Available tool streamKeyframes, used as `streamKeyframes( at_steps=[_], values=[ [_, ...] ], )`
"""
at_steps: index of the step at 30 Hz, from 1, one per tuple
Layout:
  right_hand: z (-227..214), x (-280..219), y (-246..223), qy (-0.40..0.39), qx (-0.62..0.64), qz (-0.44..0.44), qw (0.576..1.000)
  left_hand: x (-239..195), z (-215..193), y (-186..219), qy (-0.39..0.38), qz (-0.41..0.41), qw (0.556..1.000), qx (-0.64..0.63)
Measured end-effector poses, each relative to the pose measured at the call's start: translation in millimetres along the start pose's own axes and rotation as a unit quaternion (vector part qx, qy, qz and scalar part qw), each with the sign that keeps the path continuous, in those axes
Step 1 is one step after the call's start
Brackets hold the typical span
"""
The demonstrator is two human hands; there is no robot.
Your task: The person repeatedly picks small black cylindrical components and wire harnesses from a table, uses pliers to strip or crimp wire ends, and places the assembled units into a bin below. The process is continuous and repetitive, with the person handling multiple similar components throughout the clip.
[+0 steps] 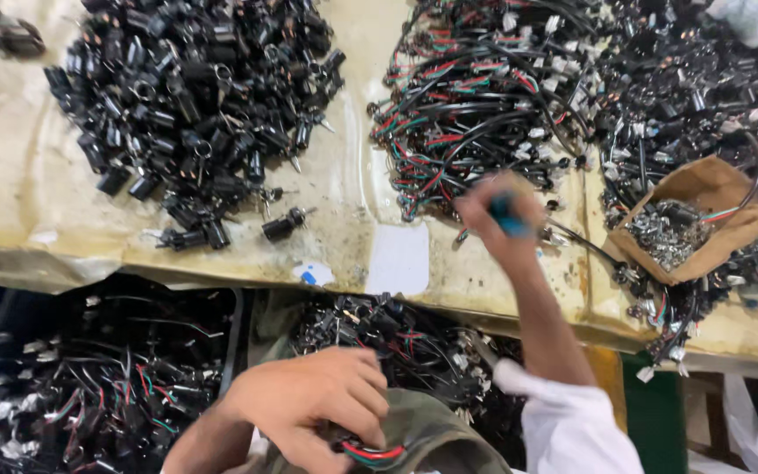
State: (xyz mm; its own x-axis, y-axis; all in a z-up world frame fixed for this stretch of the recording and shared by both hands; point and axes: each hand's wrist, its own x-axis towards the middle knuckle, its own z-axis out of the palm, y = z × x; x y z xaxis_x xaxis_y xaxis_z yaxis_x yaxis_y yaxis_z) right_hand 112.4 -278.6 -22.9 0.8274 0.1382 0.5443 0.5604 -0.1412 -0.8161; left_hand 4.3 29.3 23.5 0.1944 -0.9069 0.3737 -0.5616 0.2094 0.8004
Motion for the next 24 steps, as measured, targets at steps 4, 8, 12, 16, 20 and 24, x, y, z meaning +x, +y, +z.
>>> streamKeyframes(
  at_steps=[4, 8, 12, 16, 20, 24],
  values=[
    [-0.7, 64.7, 93.5, -0.105, -0.431, -0.075, 0.893, 15.3, 26.8, -13.3, -0.031, -0.191, 0.942, 0.276],
    [-17.0, 81.4, 133.1, -0.098, -0.506, -0.130, 0.847, -6.7, 51.5, -34.2, 0.019, -0.120, 0.961, 0.247],
    [-45.2, 95.2, 93.5, 0.130, -0.045, 0.224, 0.965, -51.5, 45.2, -61.6, 0.266, -0.205, 0.940, 0.063],
    [-41.5, 58.5, 37.4, 0.046, 0.216, 0.128, 0.967, -64.7, 8.3, -111.4, 0.466, -0.330, 0.704, 0.423],
    [26.1, -26.3, 24.0, -0.228, -0.174, -0.016, 0.958, -67.7, -9.7, -138.3, 0.419, -0.415, 0.684, 0.429],
    [71.0, -69.2, 33.7, -0.226, -0.338, 0.068, 0.911, -53.6, -5.1, -133.7, 0.526, -0.279, 0.737, 0.321]
  ],
)
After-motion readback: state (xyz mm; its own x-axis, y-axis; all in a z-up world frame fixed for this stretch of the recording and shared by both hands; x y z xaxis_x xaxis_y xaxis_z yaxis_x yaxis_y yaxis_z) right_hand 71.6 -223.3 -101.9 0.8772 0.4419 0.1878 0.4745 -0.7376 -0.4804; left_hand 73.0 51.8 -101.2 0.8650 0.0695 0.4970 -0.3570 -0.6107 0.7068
